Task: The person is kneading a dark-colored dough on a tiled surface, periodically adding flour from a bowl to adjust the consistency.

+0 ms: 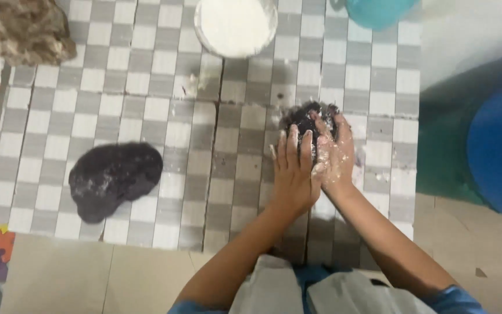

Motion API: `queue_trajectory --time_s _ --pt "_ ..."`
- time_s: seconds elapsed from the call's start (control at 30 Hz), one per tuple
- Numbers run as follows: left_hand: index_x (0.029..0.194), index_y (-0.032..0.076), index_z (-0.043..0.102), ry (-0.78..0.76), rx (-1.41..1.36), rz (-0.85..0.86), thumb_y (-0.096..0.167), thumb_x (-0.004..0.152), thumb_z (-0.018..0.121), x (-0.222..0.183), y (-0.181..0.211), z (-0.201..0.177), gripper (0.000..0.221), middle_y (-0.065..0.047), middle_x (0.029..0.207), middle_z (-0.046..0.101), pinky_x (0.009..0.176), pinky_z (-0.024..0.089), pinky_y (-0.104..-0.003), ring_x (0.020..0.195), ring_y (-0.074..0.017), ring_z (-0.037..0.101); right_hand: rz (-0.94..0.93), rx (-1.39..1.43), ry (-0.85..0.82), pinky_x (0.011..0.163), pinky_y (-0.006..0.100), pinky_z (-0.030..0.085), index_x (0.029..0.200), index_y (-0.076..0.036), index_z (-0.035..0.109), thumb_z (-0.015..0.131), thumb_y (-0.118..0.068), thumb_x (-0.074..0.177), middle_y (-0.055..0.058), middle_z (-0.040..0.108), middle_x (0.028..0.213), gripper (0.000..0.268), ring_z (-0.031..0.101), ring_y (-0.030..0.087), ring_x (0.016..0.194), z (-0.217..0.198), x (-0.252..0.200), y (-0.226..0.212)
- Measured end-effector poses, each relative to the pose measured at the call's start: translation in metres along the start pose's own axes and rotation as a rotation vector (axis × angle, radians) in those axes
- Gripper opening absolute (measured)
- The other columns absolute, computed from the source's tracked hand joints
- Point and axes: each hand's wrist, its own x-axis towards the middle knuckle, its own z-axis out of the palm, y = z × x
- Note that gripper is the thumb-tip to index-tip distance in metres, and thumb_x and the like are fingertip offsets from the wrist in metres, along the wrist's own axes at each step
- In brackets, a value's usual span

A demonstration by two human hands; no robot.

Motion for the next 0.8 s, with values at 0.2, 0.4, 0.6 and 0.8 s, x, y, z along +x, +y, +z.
queue_trajectory --time_s 0.2,0.4,0.6,0.8 --pt "0.140 0.010 0.035 0.020 0.175 0.034 0.041 0.097 0.026 0.055 -0.038 0.041 0.053 -0.021 0.124 0.042 0.082 0.041 -0.056 0.112 -0.0397 0.045 -0.066 -0.524 0.082 0.076 0.045 0.039 0.117 -0.001 0.056 0.029 -0.029 0.097 0.017 0.048 0.108 0.044 0.046 0.038 0.095 -0.005 0.052 0.048" --pt "0.135 0.015 0.043 0.008 0.261 0.024 0.042 0.097 0.028 0.099 -0.062 0.072 0.049 -0.016 0.107 0.050 0.066 0.046 -0.054 0.093 -0.0323 0.054 0.174 -0.776 0.064 0.062 0.042 0.048 0.106 -0.008 0.060 0.032 -0.037 0.104 0.010 0.058 0.090 0.041 0.056 0.030 0.083 0.005 0.096 0.081" --pt "0.138 0.023 0.033 -0.133 0.250 -0.095 0.047 0.097 0.040 0.103 -0.089 0.114 0.048 -0.015 0.120 0.044 0.086 0.045 -0.065 0.116 -0.0381 0.048 0.093 -0.873 0.133 0.060 0.045 0.052 0.100 -0.007 0.064 0.040 -0.040 0.104 0.012 0.063 0.088 0.041 0.060 0.032 0.084 0.006 0.100 0.113" --pt "0.133 0.008 0.039 -0.382 -0.109 -0.062 0.033 0.095 0.025 0.054 -0.035 -0.013 0.047 -0.017 0.123 0.053 0.096 0.041 -0.046 0.113 -0.0286 0.050 0.497 -0.383 -0.408 0.111 0.056 0.013 0.143 -0.008 0.027 0.010 -0.052 0.093 0.021 0.016 0.149 0.069 0.010 0.037 0.137 -0.056 0.042 -0.076"
